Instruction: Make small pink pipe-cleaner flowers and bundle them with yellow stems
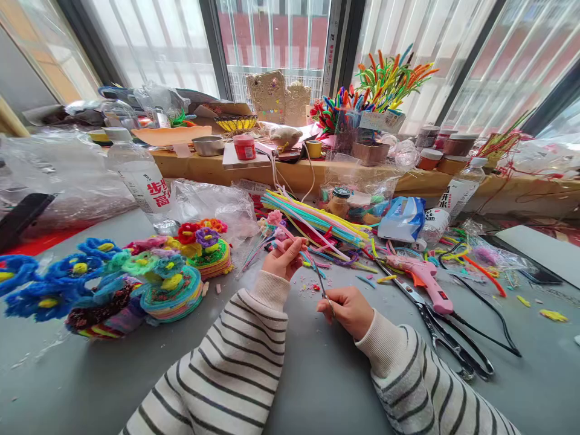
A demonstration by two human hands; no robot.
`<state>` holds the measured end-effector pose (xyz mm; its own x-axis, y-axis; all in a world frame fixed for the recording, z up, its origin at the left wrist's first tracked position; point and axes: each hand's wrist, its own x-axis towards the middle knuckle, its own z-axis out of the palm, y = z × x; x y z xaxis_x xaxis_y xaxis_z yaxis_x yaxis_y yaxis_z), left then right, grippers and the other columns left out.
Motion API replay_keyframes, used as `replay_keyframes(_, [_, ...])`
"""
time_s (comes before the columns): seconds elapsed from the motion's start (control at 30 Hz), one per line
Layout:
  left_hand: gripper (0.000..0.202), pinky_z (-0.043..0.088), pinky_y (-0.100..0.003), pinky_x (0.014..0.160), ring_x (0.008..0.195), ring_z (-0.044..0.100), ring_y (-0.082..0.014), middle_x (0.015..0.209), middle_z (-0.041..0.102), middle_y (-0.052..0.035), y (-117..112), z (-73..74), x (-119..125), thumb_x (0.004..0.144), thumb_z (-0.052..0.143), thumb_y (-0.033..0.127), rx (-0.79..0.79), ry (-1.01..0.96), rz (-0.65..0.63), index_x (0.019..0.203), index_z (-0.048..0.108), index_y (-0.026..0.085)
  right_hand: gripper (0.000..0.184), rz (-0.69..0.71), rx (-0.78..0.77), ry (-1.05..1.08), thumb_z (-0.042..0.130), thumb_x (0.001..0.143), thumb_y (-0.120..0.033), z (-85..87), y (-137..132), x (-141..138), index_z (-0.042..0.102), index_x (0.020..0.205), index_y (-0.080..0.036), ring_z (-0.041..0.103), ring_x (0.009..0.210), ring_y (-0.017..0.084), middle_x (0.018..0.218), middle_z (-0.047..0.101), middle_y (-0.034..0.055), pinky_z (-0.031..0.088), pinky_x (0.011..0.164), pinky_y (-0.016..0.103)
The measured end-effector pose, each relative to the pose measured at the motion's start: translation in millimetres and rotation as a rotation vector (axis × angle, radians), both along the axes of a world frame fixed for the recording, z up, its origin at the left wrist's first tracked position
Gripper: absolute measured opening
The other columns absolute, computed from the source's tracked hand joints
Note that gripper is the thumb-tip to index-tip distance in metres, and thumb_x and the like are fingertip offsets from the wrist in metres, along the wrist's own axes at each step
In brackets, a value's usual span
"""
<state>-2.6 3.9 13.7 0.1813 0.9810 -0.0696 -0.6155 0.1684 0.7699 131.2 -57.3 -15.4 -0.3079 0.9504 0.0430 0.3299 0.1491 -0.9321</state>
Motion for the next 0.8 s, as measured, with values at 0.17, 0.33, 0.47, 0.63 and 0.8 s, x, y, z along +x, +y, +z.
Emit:
replay_keyframes(0.17, [0.026, 0.036, -0.010, 0.039, 0.038, 0.042, 0.0007, 0.050, 0.055, 0.0043, -0.9, 0.5, 0.8, 0.042, 0.073, 0.028, -0.008, 0.009, -0.032, 0.062, 0.064, 0.014, 0.063, 0.143, -0.036, -0.006, 0.035, 0.057, -0.073, 0.7, -0.4, -0.4, 0.048, 0.045, -0.013, 0.031, 0.040, 0.006, 0.042, 0.040, -0.0018, 0.025, 0.041, 0.020])
replay_keyframes(0.33, [0.025, 0.036, -0.010, 0.039, 0.039, 0.042, 0.0005, 0.049, 0.055, 0.0039, -2.2, 0.7, 2.2, 0.044, 0.072, 0.028, -0.001, 0.040, -0.083, 0.063, 0.064, 0.013, 0.068, 0.247, -0.018, -0.003, 0.025, 0.058, -0.076, 3.2, -1.2, 0.6, 0.050, 0.054, -0.013, 0.030, 0.040, 0.006, 0.043, 0.034, -0.0037, 0.022, 0.040, 0.020])
replay_keyframes(0.47, [0.025, 0.035, -0.009, 0.039, 0.039, 0.043, 0.0006, 0.047, 0.054, 0.0037, -2.5, -0.2, 2.9, 0.044, 0.072, 0.028, -0.003, 0.047, -0.119, 0.064, 0.065, 0.013, 0.068, 0.313, 0.000, 0.024, 0.025, 0.060, -0.075, 2.8, -1.3, 1.2, 0.050, 0.054, -0.012, 0.029, 0.041, 0.006, 0.044, 0.034, -0.0034, 0.021, 0.040, 0.020])
replay_keyframes(0.63, [0.025, 0.034, -0.009, 0.037, 0.038, 0.043, 0.0005, 0.048, 0.055, 0.0033, -3.7, -0.9, 3.4, 0.044, 0.072, 0.028, -0.004, 0.056, -0.154, 0.063, 0.065, 0.013, 0.066, 0.351, 0.004, 0.140, 0.025, 0.062, -0.073, 2.1, -1.9, -0.1, 0.048, 0.052, -0.013, 0.029, 0.038, 0.006, 0.041, 0.033, -0.0042, 0.021, 0.039, 0.021])
replay_keyframes(0.8, [0.024, 0.035, -0.009, 0.038, 0.038, 0.044, 0.0003, 0.049, 0.055, 0.0036, -2.9, -1.7, 2.6, 0.046, 0.071, 0.028, -0.008, 0.078, -0.138, 0.065, 0.065, 0.014, 0.064, 0.352, -0.003, 0.174, 0.028, 0.063, -0.072, 0.1, -1.7, -0.2, 0.049, 0.051, -0.012, 0.028, 0.037, 0.005, 0.040, 0.032, -0.0052, 0.020, 0.039, 0.021])
